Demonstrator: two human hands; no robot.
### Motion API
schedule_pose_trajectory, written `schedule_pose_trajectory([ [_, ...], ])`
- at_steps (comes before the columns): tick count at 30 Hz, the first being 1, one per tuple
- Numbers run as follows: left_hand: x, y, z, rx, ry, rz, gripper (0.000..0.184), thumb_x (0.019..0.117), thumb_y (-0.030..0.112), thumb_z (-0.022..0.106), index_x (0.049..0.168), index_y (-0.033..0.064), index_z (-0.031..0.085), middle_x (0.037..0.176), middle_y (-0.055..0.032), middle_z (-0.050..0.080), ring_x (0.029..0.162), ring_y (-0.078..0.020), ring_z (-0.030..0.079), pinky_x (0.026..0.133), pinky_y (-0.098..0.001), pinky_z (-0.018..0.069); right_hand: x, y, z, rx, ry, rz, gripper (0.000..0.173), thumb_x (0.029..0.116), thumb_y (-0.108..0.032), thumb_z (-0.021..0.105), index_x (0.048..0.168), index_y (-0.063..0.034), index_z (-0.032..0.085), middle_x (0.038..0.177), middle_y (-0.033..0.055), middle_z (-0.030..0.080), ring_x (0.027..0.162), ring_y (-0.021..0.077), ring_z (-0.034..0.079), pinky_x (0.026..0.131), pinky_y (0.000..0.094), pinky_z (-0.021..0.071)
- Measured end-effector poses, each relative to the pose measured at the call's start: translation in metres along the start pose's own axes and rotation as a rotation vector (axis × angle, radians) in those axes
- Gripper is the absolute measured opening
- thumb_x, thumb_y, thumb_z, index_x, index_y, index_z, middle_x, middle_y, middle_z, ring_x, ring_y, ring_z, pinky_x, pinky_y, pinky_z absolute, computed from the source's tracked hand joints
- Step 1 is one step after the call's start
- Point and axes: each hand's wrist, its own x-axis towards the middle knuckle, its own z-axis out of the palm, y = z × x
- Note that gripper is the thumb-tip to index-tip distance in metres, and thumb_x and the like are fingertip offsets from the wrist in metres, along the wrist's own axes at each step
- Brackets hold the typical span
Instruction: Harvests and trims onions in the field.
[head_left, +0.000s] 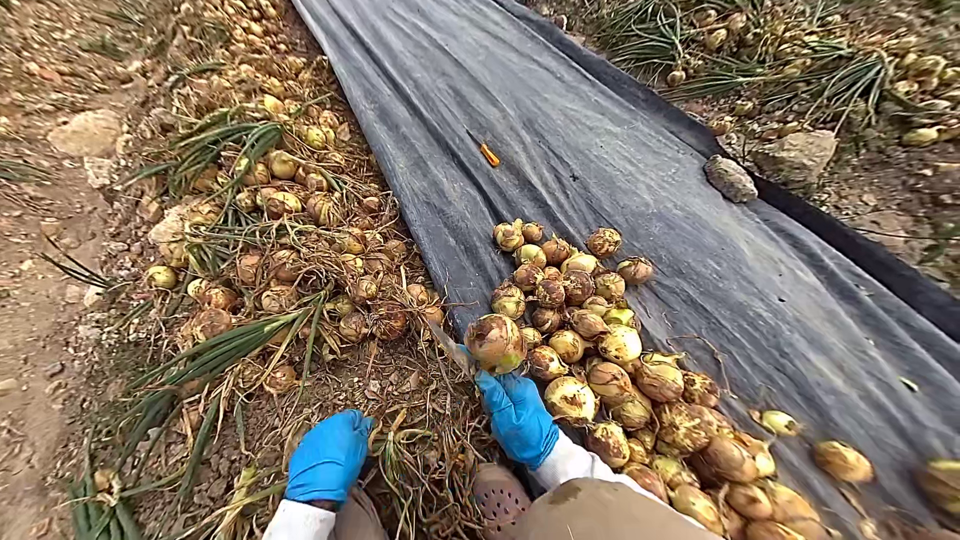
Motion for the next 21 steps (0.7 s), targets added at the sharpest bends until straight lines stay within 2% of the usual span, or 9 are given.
schedule_pose_trajectory([
  [1, 0.02, -0.023, -0.002, -0.025, 0.044, -0.054, 0.045, 0.1061, 0.046, 0.049, 0.115, 0.0093, 0.071, 0.113, -0.0172, 0.073, 0.113, -0.0364, 0.068, 0.097, -0.0605, 0.0515, 0.012, 0.0, -0.009, -0.002, 0.079, -0.007, 0.063, 0.103, -0.064, 0.037, 0.091, -0.0112, 0.069, 0.072, 0.0028, 0.064, 0.068, 0.016, 0.065, 0.06, 0.0439, 0.0536],
  [2, 0.038, -0.043, -0.004, -0.057, 0.113, -0.119, 0.047, 0.1055, 0.047, 0.05, 0.12, 0.0068, 0.07, 0.117, -0.0204, 0.071, 0.116, -0.0388, 0.066, 0.099, -0.0615, 0.0499, 0.02, -0.001, -0.019, 0.026, 0.083, 0.024, 0.062, 0.1015, -0.064, 0.041, 0.12, -0.0138, 0.072, 0.097, 0.0029, 0.075, 0.088, 0.0145, 0.072, 0.075, 0.0462, 0.0599],
  [3, 0.056, -0.058, -0.008, -0.103, 0.178, -0.2, 0.051, 0.1061, 0.047, 0.05, 0.124, 0.004, 0.069, 0.121, -0.0235, 0.07, 0.12, -0.0406, 0.064, 0.102, -0.0623, 0.0481, 0.026, -0.003, -0.028, 0.054, 0.035, 0.072, 0.064, 0.1014, -0.064, 0.041, 0.146, -0.0207, 0.059, 0.124, 0.0004, 0.073, 0.109, 0.0117, 0.07, 0.091, 0.0463, 0.0592],
  [4, 0.076, -0.071, -0.011, -0.154, 0.226, -0.282, 0.054, 0.1068, 0.047, 0.048, 0.127, 0.0013, 0.067, 0.125, -0.026, 0.068, 0.123, -0.0419, 0.063, 0.104, -0.0628, 0.0466, 0.027, -0.004, -0.03, 0.079, 0.016, 0.117, 0.063, 0.102, -0.062, 0.042, 0.154, -0.0263, 0.049, 0.133, -0.0021, 0.069, 0.116, 0.0093, 0.067, 0.097, 0.0448, 0.0576],
  [7, 0.137, -0.091, -0.015, -0.185, 0.185, -0.421, 0.064, 0.1059, 0.055, 0.044, 0.12, -0.0012, 0.07, 0.128, -0.0253, 0.067, 0.125, -0.039, 0.062, 0.104, -0.0606, 0.0468, 0.015, 0.001, -0.01, 0.14, 0.005, 0.197, 0.056, 0.1022, -0.058, 0.046, 0.147, -0.0274, 0.058, 0.119, -0.0017, 0.073, 0.103, 0.0095, 0.07, 0.087, 0.0416, 0.0594],
  [11, 0.174, -0.086, -0.015, -0.119, 0.146, -0.533, 0.066, 0.1002, 0.065, 0.047, 0.117, 0.0079, 0.075, 0.127, -0.0165, 0.071, 0.124, -0.0326, 0.065, 0.102, -0.0587, 0.0489, -0.022, 0.009, 0.015, 0.194, -0.26, 0.32, 0.061, 0.1015, -0.057, 0.047, 0.144, -0.0159, 0.06, 0.129, 0.0029, 0.071, 0.116, 0.0111, 0.067, 0.1, 0.0406, 0.0546],
  [13, 0.166, -0.084, -0.011, -0.165, 0.22, -0.513, 0.066, 0.0945, 0.065, 0.057, 0.116, 0.0049, 0.073, 0.121, -0.0195, 0.071, 0.118, -0.0349, 0.067, 0.097, -0.06, 0.0519, -0.033, 0.01, 0.017, 0.139, -0.342, 0.393, 0.064, 0.0997, -0.062, 0.047, 0.143, -0.0183, 0.061, 0.119, 0.0049, 0.073, 0.109, 0.0149, 0.069, 0.095, 0.0453, 0.0553],
  [17, 0.104, -0.068, -0.012, -0.406, 0.418, -0.122, 0.078, 0.093, 0.039, 0.077, 0.15, -0.0022, 0.044, 0.133, -0.0296, 0.062, 0.124, -0.0449, 0.061, 0.105, -0.0633, 0.046, -0.029, 0.006, 0.013, 0.059, -0.461, 0.411, 0.066, 0.1016, -0.064, 0.039, 0.149, -0.0195, 0.055, 0.118, 0.0094, 0.073, 0.105, 0.0213, 0.07, 0.093, 0.0507, 0.0539],
  [21, 0.023, -0.051, -0.012, -0.711, 0.548, 0.363, 0.084, 0.0749, 0.018, 0.09, 0.149, 0.0123, 0.05, 0.144, -0.0175, 0.056, 0.129, -0.0305, 0.059, 0.107, -0.0533, 0.0494, -0.002, -0.022, 0.025, -0.021, -0.589, 0.335, 0.069, 0.0993, -0.065, 0.045, 0.154, -0.0221, 0.049, 0.12, 0.0117, 0.072, 0.109, 0.0252, 0.07, 0.095, 0.0544, 0.0531],
])
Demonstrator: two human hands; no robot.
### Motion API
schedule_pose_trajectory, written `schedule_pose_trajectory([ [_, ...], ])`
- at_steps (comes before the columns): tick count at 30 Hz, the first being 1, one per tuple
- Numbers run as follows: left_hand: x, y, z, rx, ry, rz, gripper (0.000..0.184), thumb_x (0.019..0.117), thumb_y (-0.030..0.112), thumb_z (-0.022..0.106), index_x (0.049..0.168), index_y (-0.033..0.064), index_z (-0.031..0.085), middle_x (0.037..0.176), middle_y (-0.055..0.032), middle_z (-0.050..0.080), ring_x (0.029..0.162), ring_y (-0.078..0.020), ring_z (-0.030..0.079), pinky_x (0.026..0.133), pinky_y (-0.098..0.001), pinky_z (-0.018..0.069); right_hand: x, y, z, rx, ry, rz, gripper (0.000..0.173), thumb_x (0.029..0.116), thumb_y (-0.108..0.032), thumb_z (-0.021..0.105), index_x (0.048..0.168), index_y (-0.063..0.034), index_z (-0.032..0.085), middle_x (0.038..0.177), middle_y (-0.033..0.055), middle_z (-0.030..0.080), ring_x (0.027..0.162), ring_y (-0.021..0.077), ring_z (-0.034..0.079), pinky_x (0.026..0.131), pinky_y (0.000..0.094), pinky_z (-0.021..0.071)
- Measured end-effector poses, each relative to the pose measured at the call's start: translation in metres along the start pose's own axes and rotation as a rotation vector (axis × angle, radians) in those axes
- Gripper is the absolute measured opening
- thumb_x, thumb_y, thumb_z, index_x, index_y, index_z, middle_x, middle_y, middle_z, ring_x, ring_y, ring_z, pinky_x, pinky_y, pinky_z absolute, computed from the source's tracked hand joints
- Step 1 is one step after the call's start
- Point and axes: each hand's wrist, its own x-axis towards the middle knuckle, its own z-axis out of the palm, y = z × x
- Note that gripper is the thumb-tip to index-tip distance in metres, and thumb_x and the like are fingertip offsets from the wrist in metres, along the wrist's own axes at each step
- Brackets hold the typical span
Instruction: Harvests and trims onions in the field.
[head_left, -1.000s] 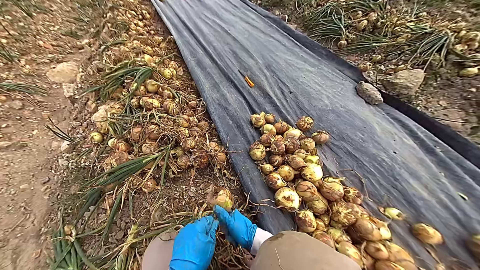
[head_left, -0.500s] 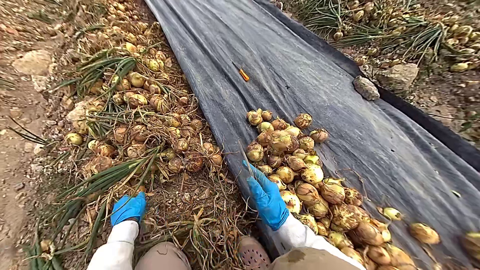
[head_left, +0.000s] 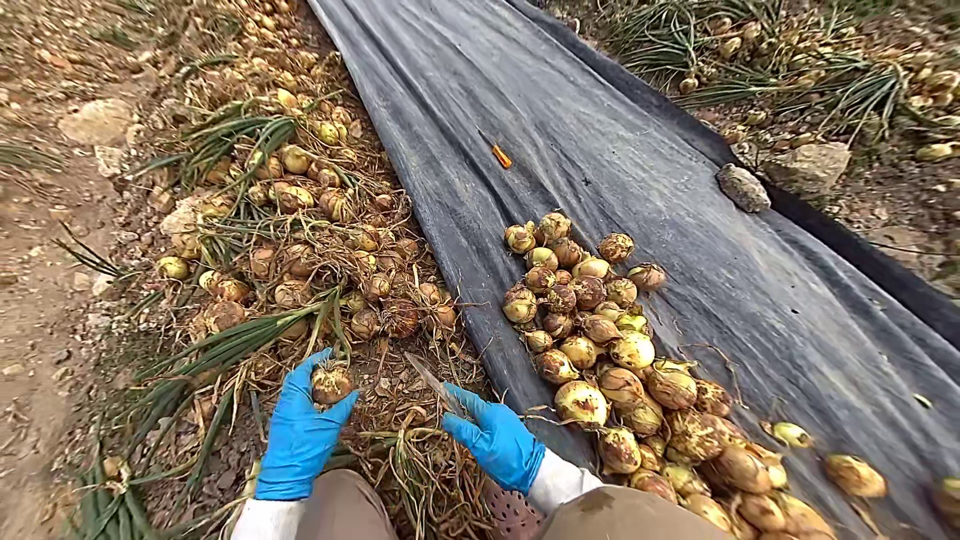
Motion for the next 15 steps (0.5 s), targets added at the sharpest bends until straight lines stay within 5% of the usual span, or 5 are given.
schedule_pose_trajectory([
  [4, -0.051, 0.054, 0.0, -0.05, -0.074, 0.161, 0.079, 0.073, 0.023, 0.085, 0.147, 0.018, 0.057, 0.141, -0.0094, 0.059, 0.129, -0.0213, 0.058, 0.108, -0.0429, 0.0506, 0.015, -0.045, 0.008, 0.2, -0.074, -0.026, 0.077, 0.0889, -0.063, 0.066, 0.154, -0.0258, 0.048, 0.13, 0.0132, 0.067, 0.122, 0.0245, 0.063, 0.103, 0.0527, 0.0494],
  [8, -0.089, 0.071, 0.013, -0.013, -0.133, 0.252, 0.06, 0.0835, 0.01, 0.072, 0.143, 0.0103, 0.062, 0.134, -0.0087, 0.068, 0.124, -0.0181, 0.064, 0.108, -0.0369, 0.0514, 0.008, -0.044, 0.029, 0.479, 0.006, -0.193, 0.063, 0.1033, -0.057, 0.039, 0.141, -0.0107, 0.06, 0.113, 0.0085, 0.07, 0.088, 0.0123, 0.066, 0.08, 0.0361, 0.0562],
  [10, -0.104, 0.076, 0.013, -0.026, -0.25, 0.121, 0.063, 0.087, 0.004, 0.069, 0.148, 0.0061, 0.055, 0.138, -0.0112, 0.066, 0.126, -0.018, 0.064, 0.11, -0.0376, 0.05, 0.003, -0.036, 0.031, 0.455, 0.039, -0.207, 0.059, 0.1083, -0.046, 0.028, 0.142, -0.0092, 0.06, 0.134, 0.0083, 0.067, 0.117, 0.0124, 0.065, 0.103, 0.0373, 0.0516],
  [12, -0.113, 0.083, 0.009, -0.062, -0.345, -0.078, 0.06, 0.0912, 0.003, 0.066, 0.15, 0.0069, 0.053, 0.127, -0.0087, 0.072, 0.106, -0.0154, 0.072, 0.096, -0.0369, 0.0582, 0.0, -0.029, 0.029, 0.159, 0.152, -0.287, 0.058, 0.1096, -0.046, 0.028, 0.147, -0.0124, 0.057, 0.134, 0.0122, 0.068, 0.122, 0.0218, 0.066, 0.104, 0.0482, 0.0506],
  [15, -0.111, 0.087, 0.006, -0.132, -0.413, -0.334, 0.024, 0.1006, 0.006, 0.059, 0.123, 0.0057, 0.068, 0.09, -0.0031, 0.078, 0.065, -0.0136, 0.072, 0.06, -0.0313, 0.0612, -0.005, -0.031, 0.022, -0.074, 0.258, -0.401, 0.057, 0.109, -0.049, 0.033, 0.151, -0.0162, 0.054, 0.114, 0.013, 0.075, 0.099, 0.0273, 0.073, 0.083, 0.0559, 0.0575],
])
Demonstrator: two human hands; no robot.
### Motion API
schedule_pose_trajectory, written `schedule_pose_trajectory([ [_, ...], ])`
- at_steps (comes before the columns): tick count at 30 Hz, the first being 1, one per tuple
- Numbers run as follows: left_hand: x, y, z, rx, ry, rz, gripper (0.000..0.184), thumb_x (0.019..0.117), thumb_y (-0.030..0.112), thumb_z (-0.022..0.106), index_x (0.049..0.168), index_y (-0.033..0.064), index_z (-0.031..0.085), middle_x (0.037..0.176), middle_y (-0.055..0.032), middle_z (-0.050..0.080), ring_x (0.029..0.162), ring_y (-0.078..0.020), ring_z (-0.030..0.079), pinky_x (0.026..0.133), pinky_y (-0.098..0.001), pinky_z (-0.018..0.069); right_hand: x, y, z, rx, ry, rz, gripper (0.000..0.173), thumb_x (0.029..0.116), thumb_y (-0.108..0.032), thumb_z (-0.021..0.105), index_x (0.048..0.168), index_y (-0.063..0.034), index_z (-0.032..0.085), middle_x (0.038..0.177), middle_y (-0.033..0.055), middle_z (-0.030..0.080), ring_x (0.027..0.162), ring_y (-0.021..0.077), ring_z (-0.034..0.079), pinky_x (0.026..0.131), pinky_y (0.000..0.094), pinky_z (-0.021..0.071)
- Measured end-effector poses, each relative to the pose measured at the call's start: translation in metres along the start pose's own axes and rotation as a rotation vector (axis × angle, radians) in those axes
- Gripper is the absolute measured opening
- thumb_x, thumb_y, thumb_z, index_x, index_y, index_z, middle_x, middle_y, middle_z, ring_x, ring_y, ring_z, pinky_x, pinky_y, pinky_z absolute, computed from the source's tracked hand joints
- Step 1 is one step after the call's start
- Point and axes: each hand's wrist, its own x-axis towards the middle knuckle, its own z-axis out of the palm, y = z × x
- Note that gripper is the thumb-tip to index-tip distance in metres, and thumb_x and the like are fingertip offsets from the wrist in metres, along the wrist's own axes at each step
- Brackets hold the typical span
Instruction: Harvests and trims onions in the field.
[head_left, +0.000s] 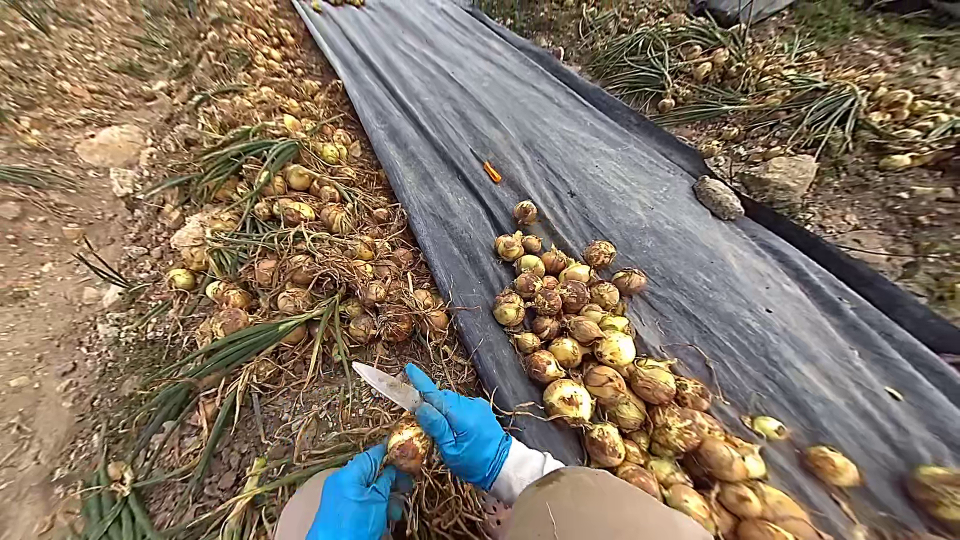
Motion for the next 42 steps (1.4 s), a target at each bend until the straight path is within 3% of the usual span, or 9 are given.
schedule_pose_trajectory([
  [2, 0.012, 0.002, -0.009, 0.122, 0.033, -0.032, 0.02, 0.102, 0.008, 0.056, 0.113, 0.0085, 0.072, 0.085, -0.0009, 0.077, 0.062, -0.0133, 0.07, 0.058, -0.0326, 0.0595, 0.001, -0.005, -0.015, 0.231, -0.195, 0.119, 0.051, 0.1093, -0.045, 0.038, 0.149, -0.0196, 0.056, 0.129, 0.0034, 0.071, 0.111, 0.0139, 0.07, 0.097, 0.0426, 0.0548],
  [6, 0.045, -0.008, -0.041, 0.319, 0.155, -0.12, 0.022, 0.1054, 0.018, 0.053, 0.11, 0.0102, 0.073, 0.086, -0.0038, 0.076, 0.067, -0.0188, 0.071, 0.066, -0.0421, 0.0594, -0.008, -0.008, -0.035, 0.866, -0.302, 0.477, 0.047, 0.1119, -0.034, 0.032, 0.139, -0.0131, 0.064, 0.062, -0.0022, 0.051, 0.042, 0.0071, 0.042, 0.039, 0.0245, 0.041],
  [12, 0.027, 0.036, -0.028, 0.473, 0.129, -0.07, 0.03, 0.1041, 0.032, 0.055, 0.123, 0.0147, 0.071, 0.097, -0.003, 0.078, 0.091, -0.0213, 0.075, 0.086, -0.0499, 0.0586, -0.008, 0.025, -0.019, 0.1, -0.552, 0.533, 0.071, 0.1016, -0.069, 0.035, 0.139, -0.0152, 0.061, 0.122, 0.0162, 0.069, 0.116, 0.031, 0.066, 0.101, 0.0587, 0.048],
  [18, 0.023, 0.042, 0.034, 0.626, -0.258, 0.029, 0.04, 0.1056, 0.041, 0.051, 0.113, 0.0091, 0.074, 0.098, -0.0142, 0.075, 0.096, -0.0331, 0.072, 0.089, -0.0575, 0.0539, -0.021, 0.031, -0.004, 0.395, -0.393, 0.624, 0.076, 0.0998, -0.072, 0.027, 0.118, -0.0127, 0.071, 0.071, 0.0013, 0.058, 0.056, 0.0143, 0.052, 0.059, 0.0389, 0.0493],
  [23, 0.071, 0.027, 0.017, 0.748, -0.111, -0.152, 0.042, 0.1036, 0.048, 0.053, 0.104, 0.012, 0.075, 0.101, -0.0129, 0.075, 0.101, -0.0324, 0.071, 0.09, -0.0577, 0.0538, -0.027, 0.044, -0.034, 0.151, 0.018, 0.201, 0.055, 0.1076, -0.046, 0.041, 0.088, -0.0028, 0.069, 0.07, 0.0099, 0.063, 0.067, 0.0227, 0.064, 0.065, 0.0472, 0.0521],
  [27, 0.136, -0.001, -0.02, 0.7, 0.07, -0.188, 0.046, 0.0986, 0.047, 0.065, 0.126, 0.01, 0.07, 0.124, -0.0192, 0.068, 0.119, -0.0381, 0.064, 0.101, -0.0602, 0.0492, -0.003, 0.053, -0.083, 0.156, 0.192, 0.144, 0.075, 0.0995, -0.071, 0.032, 0.157, -0.0248, 0.045, 0.132, 0.0006, 0.069, 0.104, 0.0107, 0.07, 0.088, 0.0448, 0.059],
  [31, 0.237, -0.009, -0.019, 0.038, 0.325, -0.314, 0.057, 0.1046, 0.05, 0.054, 0.132, 0.0007, 0.063, 0.119, -0.0257, 0.068, 0.106, -0.0396, 0.068, 0.092, -0.0607, 0.0538, -0.004, 0.063, -0.066, 0.225, 0.309, 0.278, 0.059, 0.101, -0.062, 0.044, 0.145, -0.0258, 0.058, 0.097, 0.0003, 0.073, 0.076, 0.0119, 0.066, 0.067, 0.0401, 0.0575],
  [37, 0.323, -0.01, -0.007, 0.032, 0.451, -0.508, 0.076, 0.0907, 0.064, 0.065, 0.126, -0.003, 0.065, 0.128, -0.0274, 0.064, 0.117, -0.0427, 0.064, 0.095, -0.064, 0.0521, -0.037, 0.061, -0.032, 0.233, -0.082, 0.512, 0.061, 0.1005, -0.061, 0.047, 0.144, -0.0205, 0.059, 0.114, 0.0072, 0.073, 0.104, 0.0188, 0.07, 0.092, 0.0478, 0.0549],
  [42, 0.264, -0.024, -0.004, -0.134, 0.586, 0.121, 0.076, 0.0842, 0.022, 0.086, 0.147, 0.0036, 0.047, 0.138, -0.0229, 0.059, 0.129, -0.0344, 0.058, 0.109, -0.054, 0.0461, -0.044, 0.071, -0.031, 0.208, -0.154, 0.551, 0.066, 0.1034, -0.061, 0.038, 0.15, -0.0178, 0.053, 0.124, 0.0116, 0.071, 0.115, 0.0236, 0.068, 0.1, 0.0516, 0.0514],
])
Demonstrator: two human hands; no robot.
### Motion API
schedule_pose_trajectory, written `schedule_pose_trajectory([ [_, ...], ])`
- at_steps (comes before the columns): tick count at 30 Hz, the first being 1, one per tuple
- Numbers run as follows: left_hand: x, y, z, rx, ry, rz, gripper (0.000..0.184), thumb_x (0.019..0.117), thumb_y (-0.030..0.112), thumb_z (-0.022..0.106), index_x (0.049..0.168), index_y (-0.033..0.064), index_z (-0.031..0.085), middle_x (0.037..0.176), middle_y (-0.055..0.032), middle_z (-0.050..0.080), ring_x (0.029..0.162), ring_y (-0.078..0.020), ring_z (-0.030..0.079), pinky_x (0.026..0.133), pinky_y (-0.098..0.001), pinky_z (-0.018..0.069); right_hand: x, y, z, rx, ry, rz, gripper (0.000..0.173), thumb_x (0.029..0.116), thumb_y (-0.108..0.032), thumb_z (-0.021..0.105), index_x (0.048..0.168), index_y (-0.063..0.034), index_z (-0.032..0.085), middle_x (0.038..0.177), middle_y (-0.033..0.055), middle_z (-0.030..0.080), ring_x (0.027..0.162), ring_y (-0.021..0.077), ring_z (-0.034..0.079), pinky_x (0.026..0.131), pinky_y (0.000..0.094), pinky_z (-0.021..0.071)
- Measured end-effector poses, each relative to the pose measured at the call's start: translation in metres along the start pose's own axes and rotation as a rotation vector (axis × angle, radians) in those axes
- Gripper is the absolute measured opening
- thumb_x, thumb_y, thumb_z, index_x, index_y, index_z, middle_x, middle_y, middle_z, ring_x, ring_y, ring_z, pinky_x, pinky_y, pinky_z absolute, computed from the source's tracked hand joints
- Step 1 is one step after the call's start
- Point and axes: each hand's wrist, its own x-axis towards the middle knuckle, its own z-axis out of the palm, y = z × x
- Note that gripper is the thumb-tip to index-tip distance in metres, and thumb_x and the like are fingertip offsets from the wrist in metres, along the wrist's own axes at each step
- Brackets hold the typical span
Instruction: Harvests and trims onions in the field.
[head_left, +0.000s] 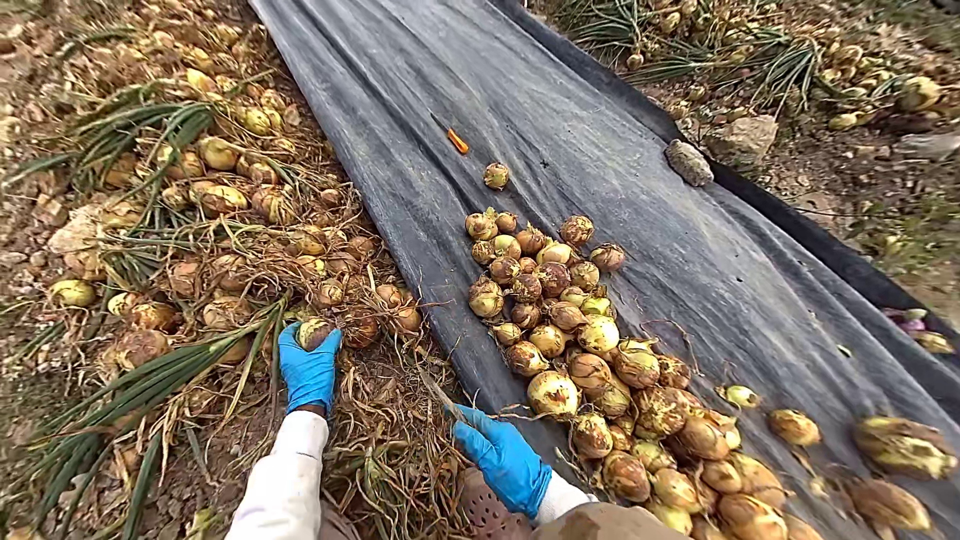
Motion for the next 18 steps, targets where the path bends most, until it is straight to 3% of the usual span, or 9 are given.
schedule_pose_trajectory([
  [3, -0.053, 0.021, -0.05, -0.156, -0.103, 0.265, 0.084, 0.0712, 0.0, 0.087, 0.145, 0.0113, 0.05, 0.142, -0.0123, 0.057, 0.128, -0.0213, 0.058, 0.108, -0.0423, 0.0505, 0.007, -0.018, 0.003, -0.045, 0.005, -0.094, 0.065, 0.1039, -0.06, 0.039, 0.151, -0.0172, 0.052, 0.118, 0.0124, 0.072, 0.107, 0.0246, 0.069, 0.094, 0.0525, 0.0533],
  [6, -0.103, 0.047, -0.093, -0.112, -0.251, 0.389, 0.091, 0.0651, 0.014, 0.085, 0.149, 0.0192, 0.051, 0.147, -0.0049, 0.054, 0.131, -0.0166, 0.056, 0.106, -0.0364, 0.0526, 0.019, -0.055, 0.009, 0.005, -0.022, -0.136, 0.069, 0.0963, -0.063, 0.054, 0.15, -0.0205, 0.053, 0.123, 0.0097, 0.071, 0.114, 0.0205, 0.068, 0.099, 0.05, 0.0532],
  [8, -0.135, 0.06, -0.106, -0.115, -0.305, 0.392, 0.088, 0.0678, 0.013, 0.085, 0.149, 0.014, 0.051, 0.145, -0.0072, 0.057, 0.128, -0.0173, 0.06, 0.105, -0.0354, 0.0545, 0.027, -0.077, 0.018, 0.112, -0.064, -0.144, 0.076, 0.0899, -0.066, 0.061, 0.153, -0.0236, 0.05, 0.125, 0.0105, 0.07, 0.111, 0.0201, 0.067, 0.097, 0.0491, 0.0537],
  [10, -0.162, 0.061, -0.11, -0.121, -0.351, 0.386, 0.072, 0.075, 0.003, 0.079, 0.144, 0.0061, 0.058, 0.137, -0.011, 0.064, 0.121, -0.0177, 0.065, 0.103, -0.0346, 0.0563, 0.029, -0.087, 0.03, 0.233, -0.07, -0.232, 0.078, 0.0924, -0.068, 0.053, 0.152, -0.0181, 0.05, 0.117, 0.013, 0.069, 0.091, 0.0187, 0.066, 0.081, 0.0445, 0.0548],
  [11, -0.173, 0.06, -0.112, -0.1, -0.377, 0.373, 0.063, 0.0779, -0.002, 0.074, 0.139, 0.0031, 0.062, 0.132, -0.0114, 0.068, 0.118, -0.0163, 0.067, 0.102, -0.0334, 0.0569, 0.029, -0.088, 0.035, 0.284, -0.057, -0.274, 0.074, 0.0964, -0.068, 0.045, 0.149, -0.0155, 0.053, 0.118, 0.0111, 0.069, 0.089, 0.0151, 0.066, 0.078, 0.0399, 0.0557],
  [13, -0.193, 0.061, -0.117, -0.01, -0.395, 0.232, 0.05, 0.0821, -0.006, 0.071, 0.131, -0.0001, 0.067, 0.121, -0.0112, 0.073, 0.11, -0.0134, 0.071, 0.099, -0.0325, 0.0581, 0.025, -0.085, 0.04, 0.293, -0.048, -0.311, 0.064, 0.1058, -0.056, 0.032, 0.146, -0.0122, 0.057, 0.134, 0.0083, 0.066, 0.115, 0.0133, 0.066, 0.099, 0.0388, 0.0539],
  [14, -0.199, 0.062, -0.12, 0.056, -0.403, 0.133, 0.043, 0.084, -0.005, 0.07, 0.127, -0.0007, 0.068, 0.114, -0.0109, 0.075, 0.1, -0.0132, 0.073, 0.092, -0.0337, 0.0601, 0.023, -0.083, 0.04, 0.224, -0.044, -0.324, 0.06, 0.1079, -0.049, 0.029, 0.148, -0.0126, 0.055, 0.14, 0.0082, 0.064, 0.123, 0.015, 0.063, 0.106, 0.0411, 0.0503],
  [16, -0.201, 0.06, -0.126, 0.165, -0.486, -0.023, 0.033, 0.0906, -0.002, 0.065, 0.123, 0.0004, 0.07, 0.099, -0.0085, 0.076, 0.078, -0.0154, 0.073, 0.076, -0.0367, 0.0624, 0.015, -0.083, 0.036, -0.062, -0.003, -0.409, 0.059, 0.1082, -0.049, 0.032, 0.156, -0.0176, 0.045, 0.131, 0.0115, 0.069, 0.115, 0.0246, 0.068, 0.098, 0.0538, 0.0528],
  [18, -0.195, 0.056, -0.131, 0.208, -0.561, -0.135, 0.019, 0.1013, 0.009, 0.06, 0.116, 0.002, 0.07, 0.082, -0.0051, 0.076, 0.061, -0.0159, 0.071, 0.06, -0.0346, 0.0615, 0.008, -0.079, 0.032, -0.176, 0.097, -0.557, 0.063, 0.108, -0.053, 0.034, 0.157, -0.0153, 0.043, 0.114, 0.0123, 0.074, 0.096, 0.0272, 0.073, 0.082, 0.0566, 0.0575],
])
